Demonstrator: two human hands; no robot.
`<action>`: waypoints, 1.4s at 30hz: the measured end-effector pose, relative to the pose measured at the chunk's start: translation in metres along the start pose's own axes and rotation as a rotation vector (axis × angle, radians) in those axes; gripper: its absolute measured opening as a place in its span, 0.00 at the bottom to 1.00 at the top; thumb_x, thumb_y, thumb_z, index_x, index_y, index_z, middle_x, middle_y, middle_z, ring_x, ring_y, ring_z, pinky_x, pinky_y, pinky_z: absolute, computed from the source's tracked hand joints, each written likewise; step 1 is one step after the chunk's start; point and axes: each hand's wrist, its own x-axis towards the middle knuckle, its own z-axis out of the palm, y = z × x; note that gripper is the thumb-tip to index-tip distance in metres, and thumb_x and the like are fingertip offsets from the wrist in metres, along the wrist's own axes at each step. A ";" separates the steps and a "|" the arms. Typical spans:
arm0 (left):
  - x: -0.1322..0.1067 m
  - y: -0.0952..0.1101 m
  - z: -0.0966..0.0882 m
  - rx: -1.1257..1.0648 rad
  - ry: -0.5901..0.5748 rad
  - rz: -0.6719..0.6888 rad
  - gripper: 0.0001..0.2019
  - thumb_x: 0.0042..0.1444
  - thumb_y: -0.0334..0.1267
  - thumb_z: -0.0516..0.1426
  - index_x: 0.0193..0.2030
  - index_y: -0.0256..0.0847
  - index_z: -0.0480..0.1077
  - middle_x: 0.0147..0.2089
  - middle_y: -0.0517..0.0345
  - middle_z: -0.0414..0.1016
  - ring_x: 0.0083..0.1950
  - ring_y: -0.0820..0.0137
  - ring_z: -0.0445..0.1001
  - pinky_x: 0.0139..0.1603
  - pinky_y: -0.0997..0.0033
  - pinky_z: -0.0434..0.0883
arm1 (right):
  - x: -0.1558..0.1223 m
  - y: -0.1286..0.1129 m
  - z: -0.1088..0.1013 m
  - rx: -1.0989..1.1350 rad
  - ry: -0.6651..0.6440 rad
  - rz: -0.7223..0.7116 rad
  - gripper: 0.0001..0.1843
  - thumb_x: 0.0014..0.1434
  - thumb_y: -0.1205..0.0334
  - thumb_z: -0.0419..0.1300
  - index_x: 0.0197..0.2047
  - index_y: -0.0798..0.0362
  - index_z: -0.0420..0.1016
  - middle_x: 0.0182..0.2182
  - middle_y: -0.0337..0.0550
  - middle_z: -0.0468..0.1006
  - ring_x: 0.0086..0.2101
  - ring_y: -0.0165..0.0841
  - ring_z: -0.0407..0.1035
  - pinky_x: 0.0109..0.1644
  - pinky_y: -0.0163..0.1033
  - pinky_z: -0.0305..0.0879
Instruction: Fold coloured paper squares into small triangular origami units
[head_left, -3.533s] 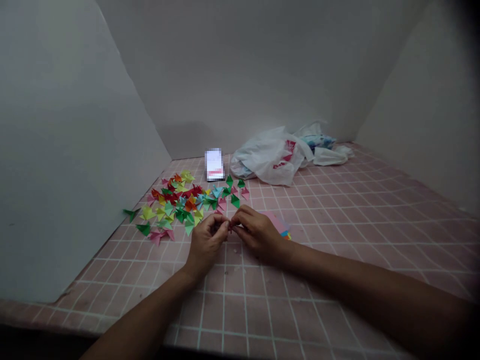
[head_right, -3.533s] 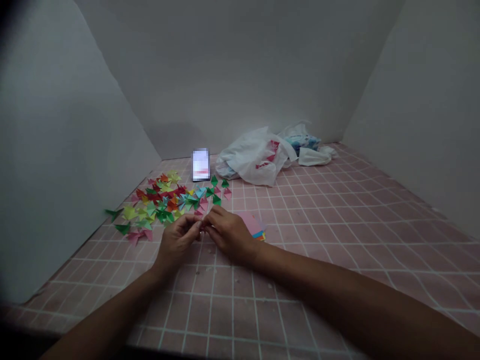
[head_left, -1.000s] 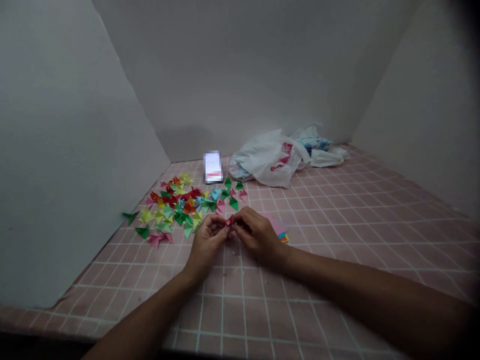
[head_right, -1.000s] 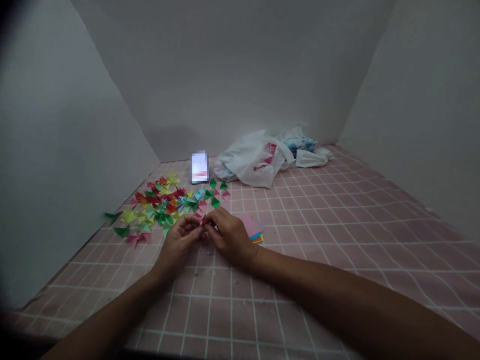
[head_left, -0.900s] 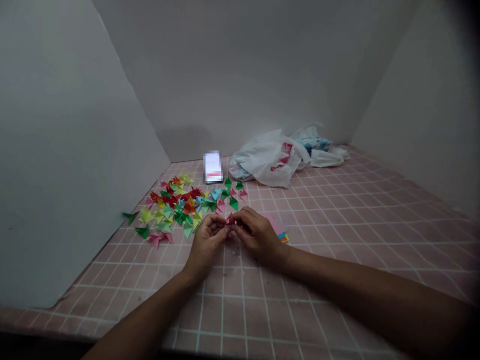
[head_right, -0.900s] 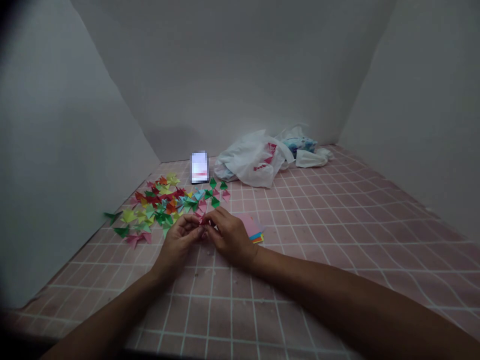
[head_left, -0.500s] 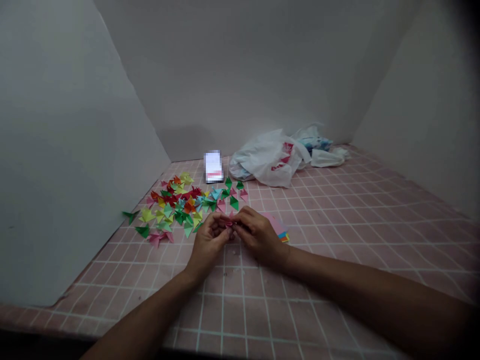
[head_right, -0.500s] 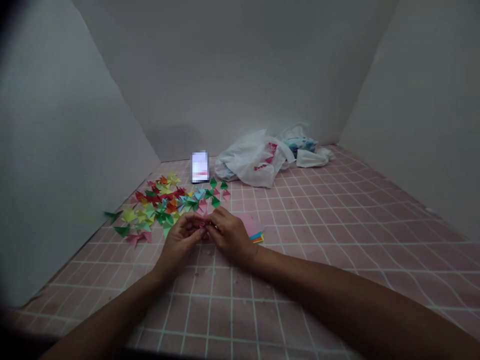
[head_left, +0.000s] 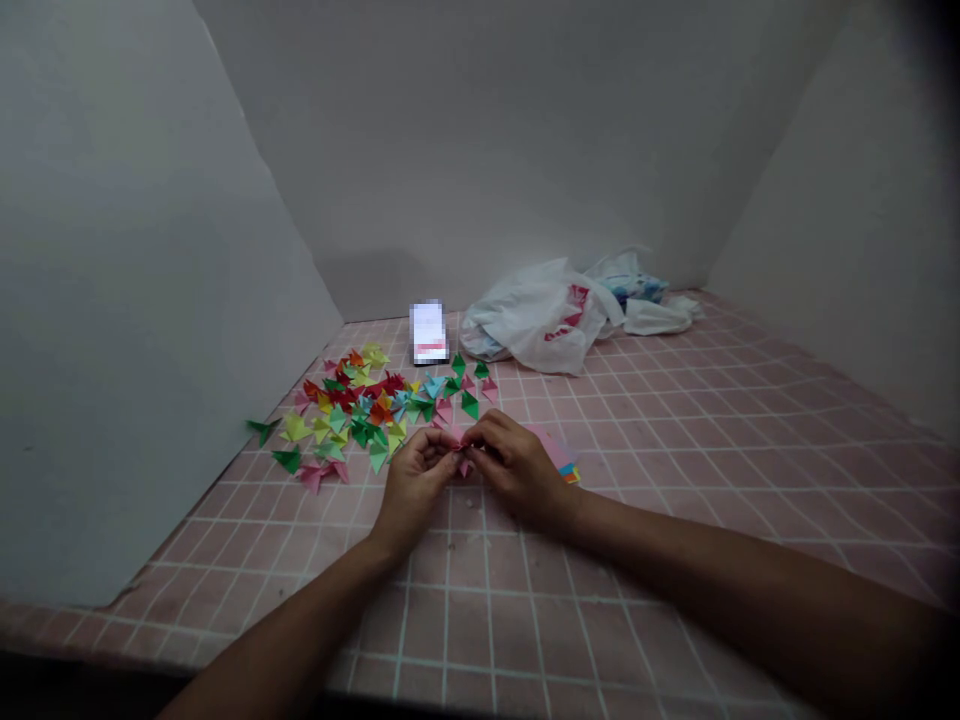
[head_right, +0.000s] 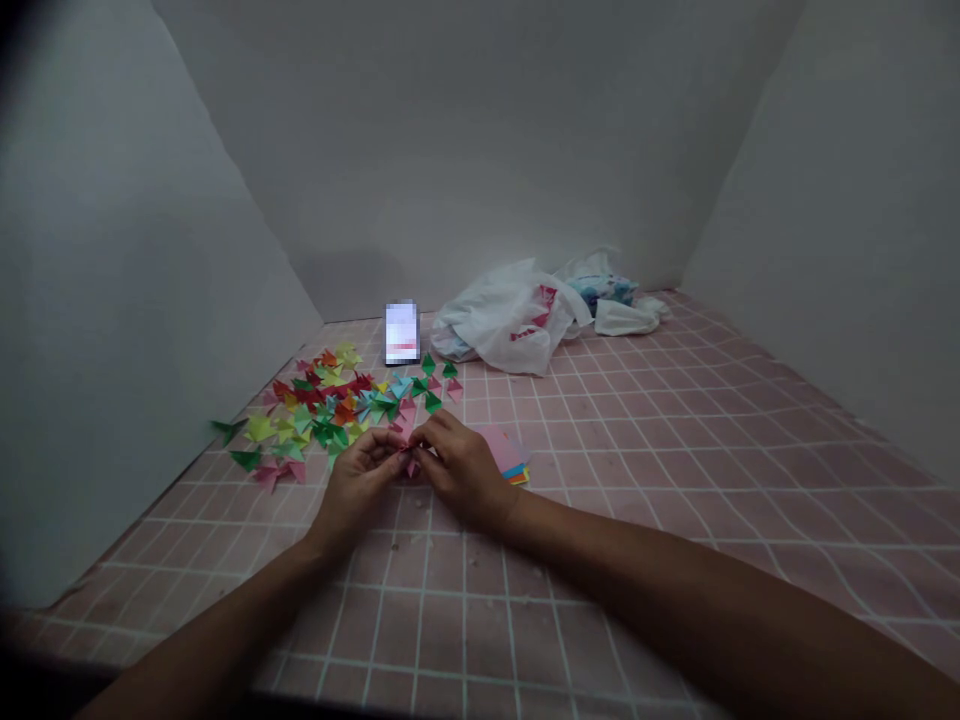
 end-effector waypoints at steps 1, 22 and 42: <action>0.000 0.000 0.000 0.003 -0.005 0.003 0.10 0.48 0.37 0.66 0.34 0.38 0.69 0.29 0.62 0.74 0.30 0.74 0.73 0.34 0.75 0.71 | 0.000 0.000 0.000 0.001 -0.002 -0.002 0.08 0.62 0.75 0.57 0.37 0.52 0.71 0.33 0.42 0.71 0.36 0.34 0.69 0.39 0.39 0.65; -0.001 -0.003 0.000 0.072 0.066 0.057 0.10 0.49 0.36 0.66 0.36 0.38 0.71 0.33 0.60 0.75 0.34 0.72 0.75 0.38 0.73 0.73 | -0.003 0.001 -0.001 -0.224 -0.032 -0.077 0.08 0.63 0.73 0.53 0.36 0.52 0.67 0.34 0.45 0.71 0.35 0.36 0.69 0.37 0.40 0.65; -0.001 0.000 0.001 0.101 0.056 0.061 0.07 0.48 0.34 0.65 0.35 0.39 0.74 0.32 0.60 0.76 0.34 0.71 0.74 0.38 0.72 0.71 | -0.004 0.003 0.002 -0.216 0.000 -0.041 0.09 0.62 0.74 0.54 0.34 0.51 0.65 0.31 0.42 0.70 0.33 0.35 0.68 0.36 0.38 0.63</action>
